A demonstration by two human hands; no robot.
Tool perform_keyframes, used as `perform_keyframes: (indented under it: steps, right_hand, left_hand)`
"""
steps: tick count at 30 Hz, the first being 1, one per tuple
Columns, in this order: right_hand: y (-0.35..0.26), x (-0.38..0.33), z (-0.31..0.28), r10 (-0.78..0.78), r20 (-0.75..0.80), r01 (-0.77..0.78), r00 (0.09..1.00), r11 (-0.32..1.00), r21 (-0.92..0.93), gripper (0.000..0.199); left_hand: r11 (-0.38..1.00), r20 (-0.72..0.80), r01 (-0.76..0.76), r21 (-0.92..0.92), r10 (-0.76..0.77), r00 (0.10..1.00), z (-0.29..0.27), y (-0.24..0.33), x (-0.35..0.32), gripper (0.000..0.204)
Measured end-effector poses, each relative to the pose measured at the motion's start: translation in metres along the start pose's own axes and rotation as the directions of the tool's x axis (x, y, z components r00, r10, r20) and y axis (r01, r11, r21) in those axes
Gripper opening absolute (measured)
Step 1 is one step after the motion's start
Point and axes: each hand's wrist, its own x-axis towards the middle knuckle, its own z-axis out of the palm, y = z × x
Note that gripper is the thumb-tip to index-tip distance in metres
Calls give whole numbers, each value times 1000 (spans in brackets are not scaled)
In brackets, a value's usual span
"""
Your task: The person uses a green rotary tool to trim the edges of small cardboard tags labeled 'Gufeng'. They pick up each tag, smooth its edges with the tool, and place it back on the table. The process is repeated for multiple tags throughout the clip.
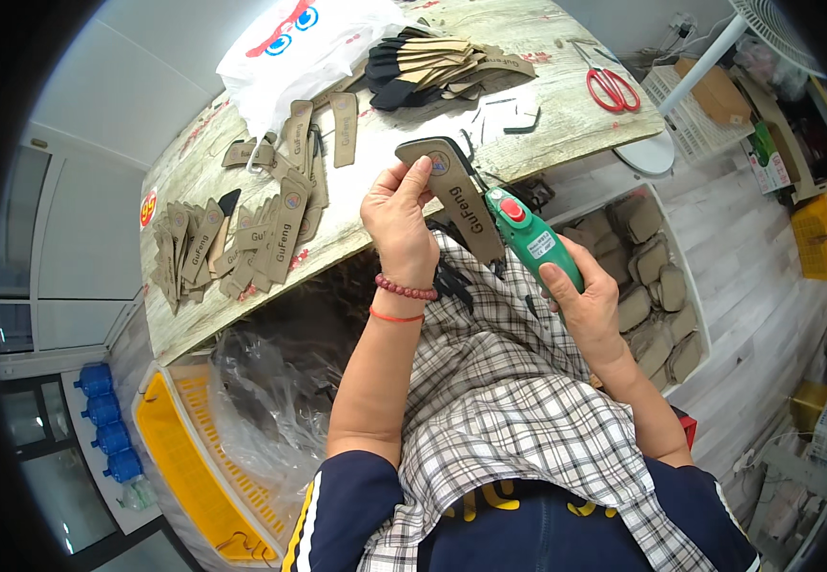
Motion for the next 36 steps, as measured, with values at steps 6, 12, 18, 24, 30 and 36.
perform_keyframes:
  steps: [6, 12, 18, 24, 30, 36]
  right_hand:
    - [6, -4, -2, 4, -27, -3, 1000, 999, 33, 46]
    - [8, -2, -3, 27, -38, -25, 999, 998, 53, 45]
    - [1, 3, -5, 7, -20, -6, 1000, 998, 55, 46]
    - [-1, 4, -8, 36, 2, -36, 999, 997, 64, 48]
    - [5, 3, -8, 59, 35, -61, 998, 995, 74, 50]
    - [2, 3, -7, 58, 48, -62, 997, 994, 94, 49]
  left_hand:
    - [1000, -51, 3, -22, -4, 999, 11, -11, -9, 6]
    - [998, -15, 62, 5, -62, 998, 10, -18, -15, 4]
    - [991, 72, 112, 71, -117, 991, 8, -16, -22, 4]
    - [981, 148, 96, 167, -121, 981, 2, -8, -16, 5]
    - [966, 168, 91, 242, -134, 977, 0, 0, -6, 10]
    - [909, 225, 31, 417, -137, 965, -4, 6, -2, 12]
